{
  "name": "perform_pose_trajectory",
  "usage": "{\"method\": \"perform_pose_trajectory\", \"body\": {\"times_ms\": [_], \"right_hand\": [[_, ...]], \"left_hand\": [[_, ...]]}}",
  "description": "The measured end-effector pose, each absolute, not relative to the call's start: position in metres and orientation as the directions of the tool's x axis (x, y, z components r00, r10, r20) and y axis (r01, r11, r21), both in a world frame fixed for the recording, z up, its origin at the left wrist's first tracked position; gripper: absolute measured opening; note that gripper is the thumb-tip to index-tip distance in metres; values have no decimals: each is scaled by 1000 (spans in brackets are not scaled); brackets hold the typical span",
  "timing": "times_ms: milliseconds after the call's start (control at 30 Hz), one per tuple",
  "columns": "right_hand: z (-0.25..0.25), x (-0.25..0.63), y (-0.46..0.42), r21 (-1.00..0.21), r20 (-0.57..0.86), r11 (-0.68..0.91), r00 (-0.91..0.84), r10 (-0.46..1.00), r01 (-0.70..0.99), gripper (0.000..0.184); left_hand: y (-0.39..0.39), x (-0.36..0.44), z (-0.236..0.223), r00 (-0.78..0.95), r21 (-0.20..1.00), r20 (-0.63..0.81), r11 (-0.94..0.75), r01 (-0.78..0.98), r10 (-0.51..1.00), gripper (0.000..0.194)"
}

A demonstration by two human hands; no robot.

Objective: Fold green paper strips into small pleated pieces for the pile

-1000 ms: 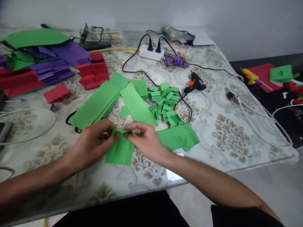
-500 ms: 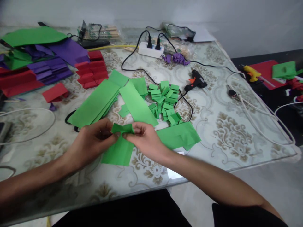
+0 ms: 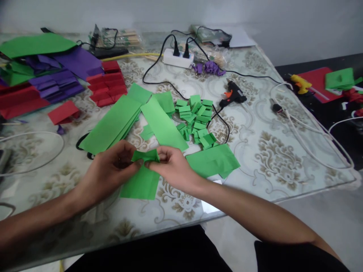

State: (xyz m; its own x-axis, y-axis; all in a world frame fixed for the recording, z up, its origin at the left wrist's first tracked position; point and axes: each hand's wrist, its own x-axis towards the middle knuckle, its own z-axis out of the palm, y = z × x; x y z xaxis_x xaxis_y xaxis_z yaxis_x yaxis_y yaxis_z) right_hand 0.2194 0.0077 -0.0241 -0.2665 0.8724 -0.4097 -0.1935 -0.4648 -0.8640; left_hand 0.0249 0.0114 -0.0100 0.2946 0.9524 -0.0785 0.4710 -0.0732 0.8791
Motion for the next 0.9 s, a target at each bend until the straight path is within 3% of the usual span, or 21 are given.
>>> {"method": "perform_pose_trajectory", "body": {"times_ms": [233,733,900], "right_hand": [[-23,219,7,-881,-379,-435,-272,885,-187,14],[-17,221,10,-900,-367,-417,-295,882,-126,9],[-23,220,9,-896,-390,-429,-257,884,-117,20]], "left_hand": [[11,24,-9,305,880,-117,-43,472,945,10],[12,25,-3,349,876,-54,-123,466,936,6],[12,25,-2,346,856,-22,-161,491,938,12]]}}
